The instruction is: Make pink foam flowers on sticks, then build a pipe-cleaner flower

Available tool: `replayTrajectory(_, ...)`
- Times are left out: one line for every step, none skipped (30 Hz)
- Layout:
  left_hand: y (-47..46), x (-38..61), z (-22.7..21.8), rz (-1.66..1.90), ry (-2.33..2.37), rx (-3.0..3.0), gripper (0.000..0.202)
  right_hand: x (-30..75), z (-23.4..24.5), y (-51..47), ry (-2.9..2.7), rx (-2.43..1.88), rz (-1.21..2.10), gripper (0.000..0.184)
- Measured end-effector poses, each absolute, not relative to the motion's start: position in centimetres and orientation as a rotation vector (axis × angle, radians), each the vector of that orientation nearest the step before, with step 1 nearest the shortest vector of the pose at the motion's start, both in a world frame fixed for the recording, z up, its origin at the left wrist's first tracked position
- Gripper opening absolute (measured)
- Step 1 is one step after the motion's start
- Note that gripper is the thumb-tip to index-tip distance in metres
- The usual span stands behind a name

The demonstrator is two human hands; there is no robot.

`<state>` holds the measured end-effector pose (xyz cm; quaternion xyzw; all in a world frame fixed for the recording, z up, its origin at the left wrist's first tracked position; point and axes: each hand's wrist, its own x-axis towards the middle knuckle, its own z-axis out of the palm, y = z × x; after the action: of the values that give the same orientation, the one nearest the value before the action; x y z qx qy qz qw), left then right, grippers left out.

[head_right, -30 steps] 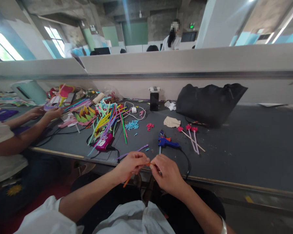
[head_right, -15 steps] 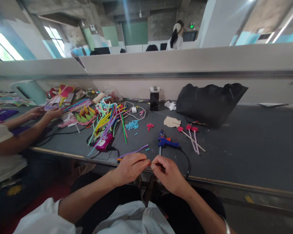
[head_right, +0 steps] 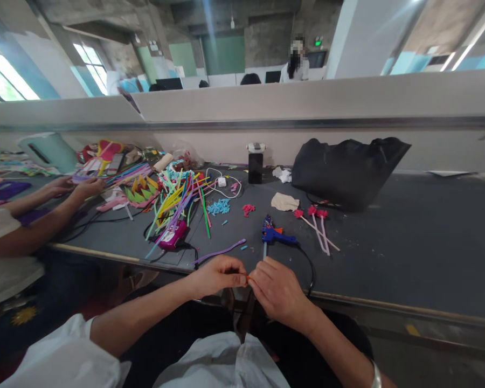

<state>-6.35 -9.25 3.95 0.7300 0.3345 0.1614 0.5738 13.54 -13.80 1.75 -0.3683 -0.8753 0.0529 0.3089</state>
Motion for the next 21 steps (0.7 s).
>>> replayTrajectory(-9.2,-6.4,4.0,0.346,0.791,1.656,0.027,13.6,1.7,-13.8,-2.276,-0.982,0.204,0.018)
replayTrajectory(-9.3,-6.4,4.1,0.339,0.8,1.671,0.028,13.6,1.8,-13.8,-2.221,-1.007,0.297,0.018)
replayTrajectory(-9.3,-6.4,4.2,0.355,0.81,1.755,0.027,13.7,1.8,-13.8,-2.153,-1.049,0.405,0.017)
replayTrajectory(-9.4,-6.4,4.3,0.391,0.813,1.892,0.025,13.8,1.9,-13.8,-2.082,-1.102,0.517,0.018)
replayTrajectory(-9.4,-6.5,4.4,0.445,0.803,2.057,0.02,13.8,2.0,-13.8,-2.018,-1.158,0.625,0.018)
replayTrajectory(-9.5,-6.5,4.4,0.514,0.787,2.228,0.015,13.9,2.1,-13.8,-1.964,-1.208,0.72,0.02)
replayTrajectory(-9.6,-6.6,4.3,0.582,0.769,2.388,0.012,14.0,2.3,-13.8,-1.923,-1.245,0.803,0.021)
replayTrajectory(-9.6,-6.6,4.1,0.648,0.751,2.529,0.012,14.0,2.4,-13.8,-1.891,-1.263,0.873,0.022)
replayTrajectory(-9.7,-6.7,3.9,0.699,0.73,2.655,0.013,14.1,2.5,-13.8,-1.866,-1.263,0.934,0.023)
replayTrajectory(-9.6,-6.7,3.7,0.731,0.708,2.767,0.014,14.1,2.6,-13.8,-1.844,-1.256,0.987,0.024)
replayTrajectory(-9.6,-6.8,3.5,0.748,0.682,2.866,0.016,14.0,2.7,-13.8,-1.824,-1.247,1.031,0.024)
replayTrajectory(-9.5,-6.9,3.3,0.755,0.647,2.946,0.017,14.0,2.8,-13.8,-1.808,-1.236,1.064,0.025)
replayTrajectory(-9.5,-6.9,3.1,0.76,0.604,3.002,0.019,13.9,2.9,-13.8,-1.798,-1.228,1.085,0.025)
replayTrajectory(-9.4,-7.0,3.1,0.772,0.566,3.032,0.021,13.8,3.0,-13.9,-1.795,-1.224,1.094,0.025)
replayTrajectory(-9.4,-7.0,3.1,0.792,0.538,3.031,0.023,13.7,3.0,-13.9,-1.796,-1.222,1.091,0.025)
replayTrajectory(-9.4,-7.0,3.1,0.822,0.519,2.999,0.023,13.7,3.0,-14.0,-1.801,-1.222,1.078,0.025)
replayTrajectory(-9.4,-7.0,3.2,0.853,0.504,2.936,0.023,13.6,3.0,-14.1,-1.81,-1.224,1.059,0.024)
replayTrajectory(-9.5,-7.0,3.3,0.877,0.495,2.846,0.022,13.5,2.9,-14.2,-1.823,-1.229,1.034,0.023)
replayTrajectory(-9.7,-6.9,3.4,0.903,0.491,2.732,0.021,13.5,2.9,-14.3,-1.84,-1.234,0.998,0.022)
replayTrajectory(-9.8,-6.7,3.5,0.925,0.5,2.599,0.018,13.4,2.8,-14.4,-1.863,-1.234,0.95,0.021)
replayTrajectory(-10.0,-6.6,3.6,0.942,0.531,2.451,0.016,13.4,2.8,-14.4,-1.889,-1.227,0.888,0.019)
